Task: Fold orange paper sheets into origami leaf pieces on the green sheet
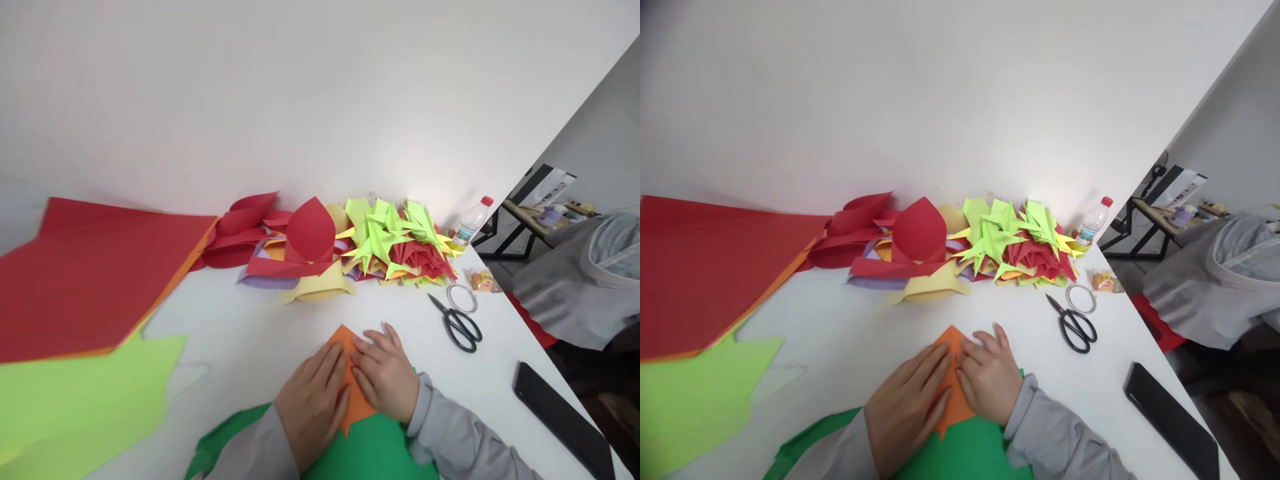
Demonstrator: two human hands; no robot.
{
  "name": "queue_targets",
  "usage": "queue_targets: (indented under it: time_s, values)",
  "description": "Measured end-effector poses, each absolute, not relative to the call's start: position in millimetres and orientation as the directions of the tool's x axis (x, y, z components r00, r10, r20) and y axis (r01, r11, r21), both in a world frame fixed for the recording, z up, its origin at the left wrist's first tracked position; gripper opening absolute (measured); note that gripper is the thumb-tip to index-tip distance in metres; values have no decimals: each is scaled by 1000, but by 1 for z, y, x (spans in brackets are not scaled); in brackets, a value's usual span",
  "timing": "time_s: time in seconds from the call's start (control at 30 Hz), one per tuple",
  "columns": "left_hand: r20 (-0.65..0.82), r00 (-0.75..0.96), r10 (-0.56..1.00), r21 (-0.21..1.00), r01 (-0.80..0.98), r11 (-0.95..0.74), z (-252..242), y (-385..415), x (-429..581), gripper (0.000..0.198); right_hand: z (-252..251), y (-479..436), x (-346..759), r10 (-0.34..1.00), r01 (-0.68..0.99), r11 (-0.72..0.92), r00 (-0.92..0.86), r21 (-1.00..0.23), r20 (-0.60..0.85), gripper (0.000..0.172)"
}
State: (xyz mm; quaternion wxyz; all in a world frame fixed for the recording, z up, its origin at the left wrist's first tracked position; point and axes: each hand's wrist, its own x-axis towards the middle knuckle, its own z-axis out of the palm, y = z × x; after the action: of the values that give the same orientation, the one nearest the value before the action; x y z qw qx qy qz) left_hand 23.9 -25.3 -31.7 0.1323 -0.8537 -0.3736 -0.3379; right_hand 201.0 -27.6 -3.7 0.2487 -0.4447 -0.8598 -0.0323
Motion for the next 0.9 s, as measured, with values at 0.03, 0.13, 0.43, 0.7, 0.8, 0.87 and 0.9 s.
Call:
queue_targets:
  time_s: [0.03,0.13,0.43,0.7,0.8,0.87,0.9]
  values:
    - [671,487,559,42,728,-684,-35,-25,24,39,-3,-27,201,745,779,605,-482,-164,462,23]
    - [653,491,576,65,722,-689,-37,-24,24,39,-2,-28,202,735,768,616,-480,-174,479,21]
    - [640,529,558,97,664,-741,-30,-17,17,33,2,-28,204,725,754,629,-483,-188,490,15]
    - [620,591,516,69,614,-786,-23,-12,12,32,4,-30,203,717,801,589,-458,-105,526,16]
    - [596,641,483,87,547,-833,-15,-3,5,30,4,-30,203,715,799,594,-472,-94,516,17]
    - [570,668,479,160,482,-862,-11,6,-1,27,5,-30,203,724,797,595,-477,-102,498,17]
    - [560,684,468,207,431,-878,-9,10,-4,28,6,-30,203,729,795,597,-479,-109,489,18]
